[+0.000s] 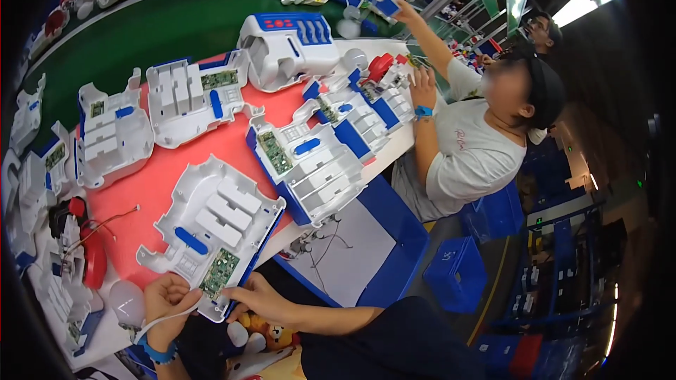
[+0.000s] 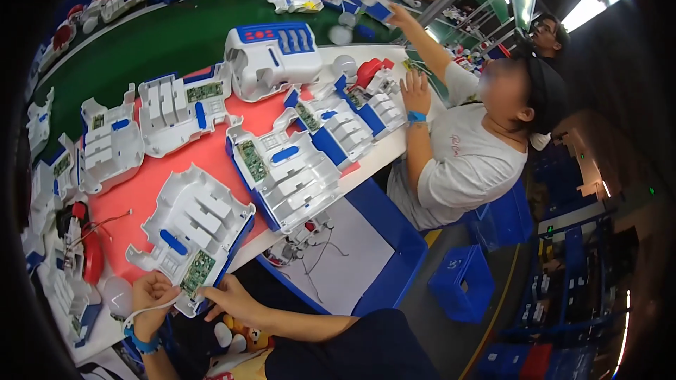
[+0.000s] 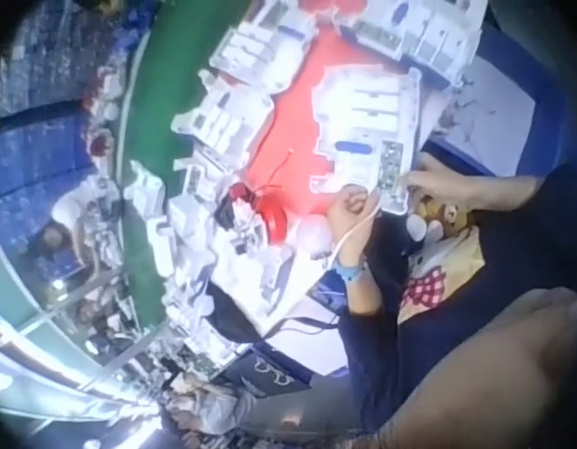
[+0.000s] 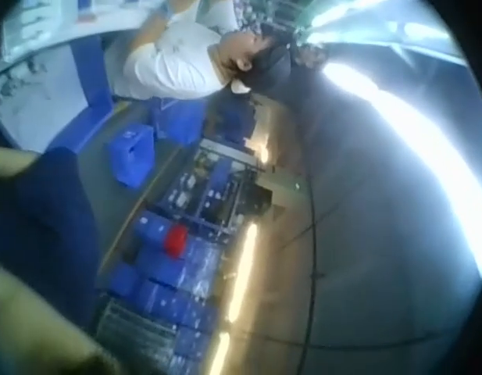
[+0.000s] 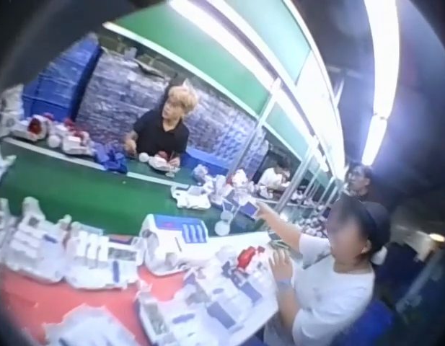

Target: Assembling plastic housing and internal components for electronic devices at a factory workstation.

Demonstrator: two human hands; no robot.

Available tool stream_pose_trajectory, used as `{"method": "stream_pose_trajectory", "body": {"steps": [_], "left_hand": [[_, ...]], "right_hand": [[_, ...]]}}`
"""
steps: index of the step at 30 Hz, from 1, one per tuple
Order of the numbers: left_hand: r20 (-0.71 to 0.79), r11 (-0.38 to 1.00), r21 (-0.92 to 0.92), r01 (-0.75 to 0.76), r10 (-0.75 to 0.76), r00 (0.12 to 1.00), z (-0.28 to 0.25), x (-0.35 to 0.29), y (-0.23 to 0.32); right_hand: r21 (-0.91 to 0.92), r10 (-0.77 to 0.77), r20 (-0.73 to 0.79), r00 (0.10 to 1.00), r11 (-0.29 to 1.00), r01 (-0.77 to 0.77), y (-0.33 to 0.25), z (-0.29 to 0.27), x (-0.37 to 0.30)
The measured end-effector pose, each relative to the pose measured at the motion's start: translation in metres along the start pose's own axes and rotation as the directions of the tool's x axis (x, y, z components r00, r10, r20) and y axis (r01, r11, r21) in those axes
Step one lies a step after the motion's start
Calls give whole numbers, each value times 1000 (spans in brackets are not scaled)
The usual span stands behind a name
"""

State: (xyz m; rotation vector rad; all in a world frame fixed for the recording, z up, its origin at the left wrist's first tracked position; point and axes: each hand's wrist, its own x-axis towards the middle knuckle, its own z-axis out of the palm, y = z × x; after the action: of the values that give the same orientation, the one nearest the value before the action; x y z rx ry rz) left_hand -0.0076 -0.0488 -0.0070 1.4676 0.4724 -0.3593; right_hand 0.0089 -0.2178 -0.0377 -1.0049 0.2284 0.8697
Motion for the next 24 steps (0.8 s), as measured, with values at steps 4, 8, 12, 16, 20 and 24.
{"method": "stream_pose_trajectory", "body": {"steps": [4,8,12,16,20,24], "left_hand": [[-35,995,86,-52,55,998,-9,-1,-11],[-13,988,137,-68,70,997,-1,0,-6],[60,958,236,-163,153,986,-4,2,-13],[76,917,305,-256,244,967,-8,2,-17],[136,826,398,-400,378,916,-5,12,-9],[-29,881,185,-436,448,893,2,33,-15]], "right_hand": [[26,104,-16,994,994,-103,-7,8,5],[26,170,-17,985,985,-169,-3,-4,8],[17,146,6,989,989,-146,-2,-14,11],[34,249,7,968,968,-249,-5,-14,10],[-49,332,77,940,943,-329,-26,-18,4],[87,347,197,917,925,-369,-37,-20,20]]}}
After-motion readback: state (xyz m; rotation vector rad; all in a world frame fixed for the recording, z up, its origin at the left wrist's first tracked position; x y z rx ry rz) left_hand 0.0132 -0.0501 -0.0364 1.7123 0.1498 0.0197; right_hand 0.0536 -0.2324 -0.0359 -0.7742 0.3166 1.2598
